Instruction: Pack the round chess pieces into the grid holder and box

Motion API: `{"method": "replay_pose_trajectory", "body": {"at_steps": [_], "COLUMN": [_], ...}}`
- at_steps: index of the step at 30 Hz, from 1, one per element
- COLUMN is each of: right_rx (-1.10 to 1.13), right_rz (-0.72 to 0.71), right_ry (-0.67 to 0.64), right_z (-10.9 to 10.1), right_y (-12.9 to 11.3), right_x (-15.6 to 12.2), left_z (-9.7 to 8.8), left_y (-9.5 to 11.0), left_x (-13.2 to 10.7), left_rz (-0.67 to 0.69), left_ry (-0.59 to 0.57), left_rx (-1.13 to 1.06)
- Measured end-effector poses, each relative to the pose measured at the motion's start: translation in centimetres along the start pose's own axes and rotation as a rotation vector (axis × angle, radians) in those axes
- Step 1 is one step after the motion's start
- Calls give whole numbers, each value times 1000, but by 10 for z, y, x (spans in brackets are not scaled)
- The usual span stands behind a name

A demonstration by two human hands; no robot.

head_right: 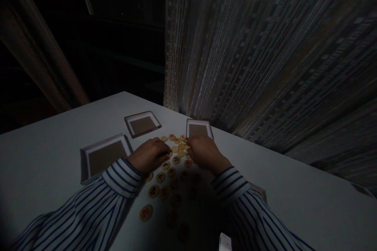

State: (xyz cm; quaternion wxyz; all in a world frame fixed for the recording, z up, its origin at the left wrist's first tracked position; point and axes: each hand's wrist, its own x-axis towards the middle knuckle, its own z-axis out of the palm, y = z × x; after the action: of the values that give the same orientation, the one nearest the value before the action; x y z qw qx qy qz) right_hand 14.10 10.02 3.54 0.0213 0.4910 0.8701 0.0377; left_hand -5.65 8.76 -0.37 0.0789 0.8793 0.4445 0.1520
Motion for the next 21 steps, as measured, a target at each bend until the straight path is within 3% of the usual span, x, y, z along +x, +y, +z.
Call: {"method": "replay_pose_trajectory", "body": {"at_steps": [8, 21], "right_rx": [1, 10], "right_rz": [-11, 21], "right_ry": [-21, -83], "right_z": [5, 7], "right_y": [1, -1], "right_x": [7, 11], "left_z": [-4, -8], "left_y": [1, 1], "left_x": [-2, -2], "left_rz": [5, 11], "left_ry": [-24, 44], "left_rx": [16, 33]}}
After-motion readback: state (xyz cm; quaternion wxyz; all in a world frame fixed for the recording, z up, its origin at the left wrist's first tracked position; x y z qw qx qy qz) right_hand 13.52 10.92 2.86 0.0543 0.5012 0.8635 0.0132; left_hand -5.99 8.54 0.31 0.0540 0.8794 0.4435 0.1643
